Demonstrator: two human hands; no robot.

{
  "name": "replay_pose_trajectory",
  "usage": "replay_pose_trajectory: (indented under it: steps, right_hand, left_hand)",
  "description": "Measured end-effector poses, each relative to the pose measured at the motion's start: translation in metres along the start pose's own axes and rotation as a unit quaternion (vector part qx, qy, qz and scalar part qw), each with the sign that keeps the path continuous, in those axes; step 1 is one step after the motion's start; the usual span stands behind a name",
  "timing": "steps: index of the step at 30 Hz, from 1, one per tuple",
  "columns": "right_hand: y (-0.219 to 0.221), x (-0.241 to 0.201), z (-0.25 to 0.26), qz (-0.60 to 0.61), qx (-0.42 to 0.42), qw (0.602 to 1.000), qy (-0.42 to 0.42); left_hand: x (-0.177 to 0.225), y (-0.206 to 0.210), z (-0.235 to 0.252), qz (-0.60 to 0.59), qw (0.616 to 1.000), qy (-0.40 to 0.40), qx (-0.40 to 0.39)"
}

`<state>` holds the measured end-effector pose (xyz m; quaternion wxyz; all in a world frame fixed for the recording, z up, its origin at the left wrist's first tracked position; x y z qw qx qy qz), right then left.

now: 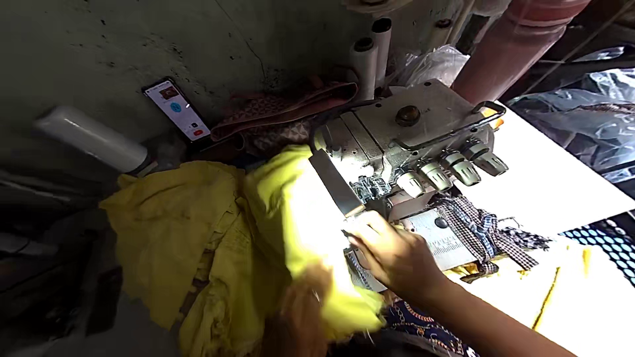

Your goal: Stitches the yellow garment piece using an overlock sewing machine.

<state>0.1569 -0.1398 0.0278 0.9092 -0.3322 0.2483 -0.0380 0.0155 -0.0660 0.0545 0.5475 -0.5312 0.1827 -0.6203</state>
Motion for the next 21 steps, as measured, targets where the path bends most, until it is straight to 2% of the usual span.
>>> replay_pose_trajectory:
  steps: [2, 3, 5, 6, 8, 9, 11, 13, 14, 16, 18, 21]
  right_hand:
    - [-0.005, 0.017, -0.03, 0.173, 0.0, 0.98, 0.097]
    - [0.003, 0.024, -0.05, 0.285, -0.015, 0.944, 0.165]
    - [0.034, 0.022, -0.091, 0.456, -0.059, 0.835, 0.304]
    - [0.052, 0.014, -0.109, 0.496, -0.088, 0.785, 0.359]
    - [0.078, -0.003, -0.132, 0.518, -0.147, 0.721, 0.436]
    - [0.083, -0.013, -0.135, 0.518, -0.18, 0.715, 0.433]
    - [0.077, -0.035, -0.122, 0.535, -0.268, 0.725, 0.343]
    - [0.057, -0.052, -0.104, 0.556, -0.332, 0.725, 0.234]
    - [0.047, -0.057, -0.098, 0.564, -0.353, 0.719, 0.198]
    - [0.035, -0.051, -0.096, 0.563, -0.363, 0.723, 0.168]
    - [0.034, -0.027, -0.098, 0.548, -0.318, 0.747, 0.202]
    - [0.034, 0.006, -0.099, 0.544, -0.235, 0.754, 0.284]
  left_hand:
    - [0.004, -0.004, -0.018, -0.217, 0.971, -0.021, -0.093]
    - [-0.009, -0.005, -0.024, -0.313, 0.943, -0.066, -0.093]
    - [-0.061, 0.0, -0.023, -0.365, 0.914, -0.178, 0.029]
    - [-0.088, 0.013, -0.017, -0.357, 0.9, -0.231, 0.092]
    - [-0.126, 0.06, -0.003, -0.417, 0.836, -0.329, 0.137]
    - [-0.133, 0.08, 0.002, -0.454, 0.793, -0.38, 0.141]
    - [-0.129, 0.09, 0.001, -0.464, 0.734, -0.474, 0.144]
    - [-0.115, 0.063, -0.007, -0.424, 0.728, -0.521, 0.135]
    - [-0.109, 0.038, -0.012, -0.405, 0.734, -0.519, 0.165]
    - [-0.108, -0.018, -0.021, -0.408, 0.744, -0.454, 0.272]
    - [-0.106, -0.068, -0.031, -0.459, 0.744, -0.344, 0.344]
    - [-0.103, -0.14, -0.054, -0.428, 0.803, -0.223, 0.35]
Point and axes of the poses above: each hand's wrist, its own z-axis towards the middle knuckle, its own y-axis out of the palm, x = y × z, the point moved 10 cm from there along z, towards the middle knuckle, and after that the axes turned 7 degrees about x, right-handed, at the moved point
